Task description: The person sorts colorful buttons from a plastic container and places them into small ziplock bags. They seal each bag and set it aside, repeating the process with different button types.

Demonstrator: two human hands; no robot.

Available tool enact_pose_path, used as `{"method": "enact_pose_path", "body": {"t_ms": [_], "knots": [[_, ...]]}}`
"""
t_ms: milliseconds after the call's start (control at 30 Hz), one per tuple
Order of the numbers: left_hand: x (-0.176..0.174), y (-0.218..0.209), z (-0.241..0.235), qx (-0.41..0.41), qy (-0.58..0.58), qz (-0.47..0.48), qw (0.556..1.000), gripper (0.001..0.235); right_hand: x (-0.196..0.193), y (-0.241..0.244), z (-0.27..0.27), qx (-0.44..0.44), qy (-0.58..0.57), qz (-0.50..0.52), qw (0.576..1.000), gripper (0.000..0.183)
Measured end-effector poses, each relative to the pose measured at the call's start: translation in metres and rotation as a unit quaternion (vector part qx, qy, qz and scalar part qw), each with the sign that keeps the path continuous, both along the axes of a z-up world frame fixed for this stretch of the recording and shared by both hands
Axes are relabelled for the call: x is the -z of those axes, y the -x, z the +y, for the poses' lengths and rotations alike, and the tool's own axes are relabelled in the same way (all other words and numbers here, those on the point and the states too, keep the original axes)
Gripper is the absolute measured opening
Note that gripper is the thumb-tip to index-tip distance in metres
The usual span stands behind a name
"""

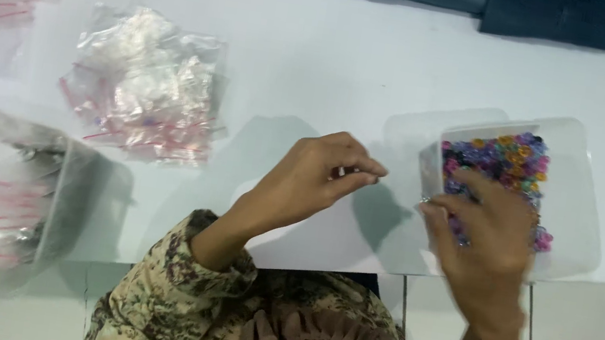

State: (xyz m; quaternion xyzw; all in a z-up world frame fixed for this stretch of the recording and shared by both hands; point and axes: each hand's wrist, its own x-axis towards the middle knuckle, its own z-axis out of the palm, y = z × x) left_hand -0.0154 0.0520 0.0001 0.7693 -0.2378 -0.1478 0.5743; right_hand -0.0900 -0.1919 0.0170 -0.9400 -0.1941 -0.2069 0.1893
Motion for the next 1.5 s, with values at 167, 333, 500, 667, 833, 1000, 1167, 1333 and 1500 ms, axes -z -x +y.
{"method": "enact_pose_path", "body": {"t_ms": [167,333,500,667,833,1000,1167,1333,1500], "knots": [[0.018,0.016,0.047,-0.07,-0.002,0.033,0.997,0.018,0.045,-0.011,0.063,-0.027,-0.08,0.007,0.996,0.015],[0.05,0.019,0.053,-0.113,-0.039,0.05,0.992,0.018,0.075,-0.026,0.084,-0.033,-0.078,0.026,0.996,0.01],[0.057,0.016,0.047,-0.134,-0.085,0.01,0.987,0.022,0.083,-0.034,0.089,-0.021,-0.068,0.022,0.997,0.017],[0.03,0.014,0.032,-0.147,-0.09,-0.051,0.984,0.021,0.05,-0.018,0.074,-0.04,-0.127,0.01,0.991,0.016],[0.015,0.006,-0.008,-0.114,-0.072,-0.097,0.986,0.018,0.008,-0.002,0.016,-0.004,-0.107,-0.001,0.994,0.017],[0.02,-0.004,-0.07,0.015,0.013,-0.219,0.975,0.019,0.014,0.004,-0.1,0.133,0.147,-0.021,0.98,0.017],[0.037,-0.02,-0.154,0.092,-0.042,-0.291,0.951,0.03,0.02,0.004,-0.15,0.204,0.243,0.052,0.947,0.012],[0.058,-0.025,-0.215,0.088,-0.207,-0.409,0.885,0.02,0.039,-0.007,-0.164,0.21,0.299,0.105,0.925,0.025],[0.086,-0.034,-0.238,0.076,-0.299,-0.397,0.864,0.024,0.041,-0.01,-0.158,0.188,0.266,0.115,0.938,0.026]]}}
